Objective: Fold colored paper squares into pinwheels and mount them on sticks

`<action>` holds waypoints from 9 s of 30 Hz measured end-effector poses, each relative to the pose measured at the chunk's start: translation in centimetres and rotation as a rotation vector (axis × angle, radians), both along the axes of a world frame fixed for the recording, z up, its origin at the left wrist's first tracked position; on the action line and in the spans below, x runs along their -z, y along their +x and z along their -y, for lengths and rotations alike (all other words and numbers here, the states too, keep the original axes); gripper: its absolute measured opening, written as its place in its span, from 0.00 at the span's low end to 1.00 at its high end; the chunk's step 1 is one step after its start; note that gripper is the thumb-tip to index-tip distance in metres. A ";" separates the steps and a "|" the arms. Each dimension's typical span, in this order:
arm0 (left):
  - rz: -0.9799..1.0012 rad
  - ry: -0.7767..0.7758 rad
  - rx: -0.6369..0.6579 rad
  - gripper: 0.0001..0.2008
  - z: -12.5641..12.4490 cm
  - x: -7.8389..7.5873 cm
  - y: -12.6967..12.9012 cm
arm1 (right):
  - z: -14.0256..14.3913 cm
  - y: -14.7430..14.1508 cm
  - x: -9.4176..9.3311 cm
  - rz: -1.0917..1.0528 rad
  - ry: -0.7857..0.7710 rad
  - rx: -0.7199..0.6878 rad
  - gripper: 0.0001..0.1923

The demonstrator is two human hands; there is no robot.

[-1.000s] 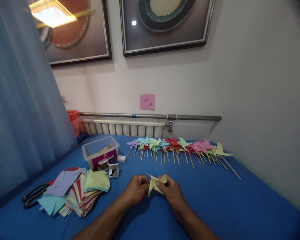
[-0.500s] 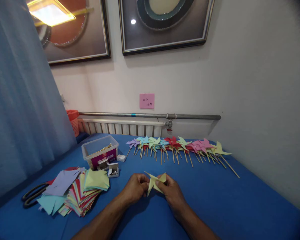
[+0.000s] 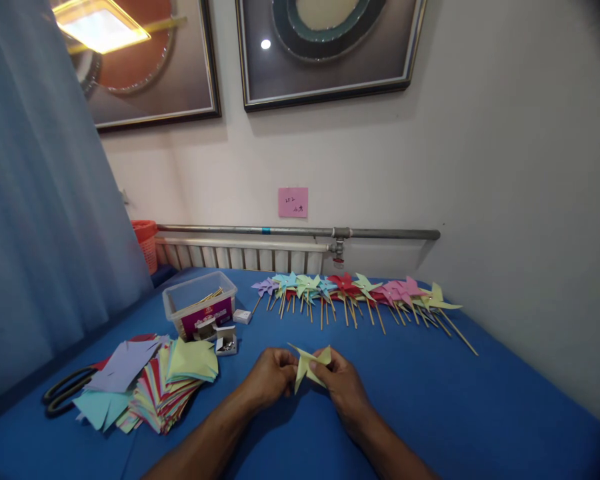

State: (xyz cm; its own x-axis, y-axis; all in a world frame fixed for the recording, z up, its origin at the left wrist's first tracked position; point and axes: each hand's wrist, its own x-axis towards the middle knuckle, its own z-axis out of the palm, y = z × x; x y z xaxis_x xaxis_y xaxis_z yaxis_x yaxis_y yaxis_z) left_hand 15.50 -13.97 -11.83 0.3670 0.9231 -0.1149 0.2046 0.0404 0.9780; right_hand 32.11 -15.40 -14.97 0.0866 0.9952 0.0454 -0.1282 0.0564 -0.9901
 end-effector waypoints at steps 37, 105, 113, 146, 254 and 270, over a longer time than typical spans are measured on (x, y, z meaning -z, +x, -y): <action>-0.117 0.157 -0.032 0.05 0.0 0.9 0.0 | 0.1 0.1 -0.2 0.059 0.003 0.006 0.15; -0.166 0.130 -0.204 0.08 -1.6 1.2 -1.2 | -0.4 2.1 -1.1 0.239 0.118 0.176 0.22; -0.105 0.140 -0.158 0.08 -1.3 1.8 -0.7 | 1.5 0.3 -2.0 0.434 0.241 0.052 0.18; -0.105 0.112 -0.184 0.05 -1.5 1.8 -0.9 | 0.6 1.3 -1.8 0.474 0.262 0.191 0.18; -0.050 0.153 -0.180 0.08 -1.3 1.4 -0.9 | -0.3 1.1 -1.2 -0.004 -0.078 0.037 0.15; -0.081 0.148 -0.155 0.08 -1.3 1.5 -1.0 | -0.3 1.2 -1.4 -0.102 -0.086 0.070 0.16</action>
State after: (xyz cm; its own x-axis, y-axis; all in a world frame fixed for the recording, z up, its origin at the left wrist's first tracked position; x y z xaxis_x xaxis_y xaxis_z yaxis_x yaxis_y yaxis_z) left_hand 14.53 -12.64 -13.30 0.2149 0.9766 0.0030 0.2849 -0.0657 0.9563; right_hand 33.29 -15.13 -13.57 0.1560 0.9864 -0.0523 -0.2268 -0.0157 -0.9738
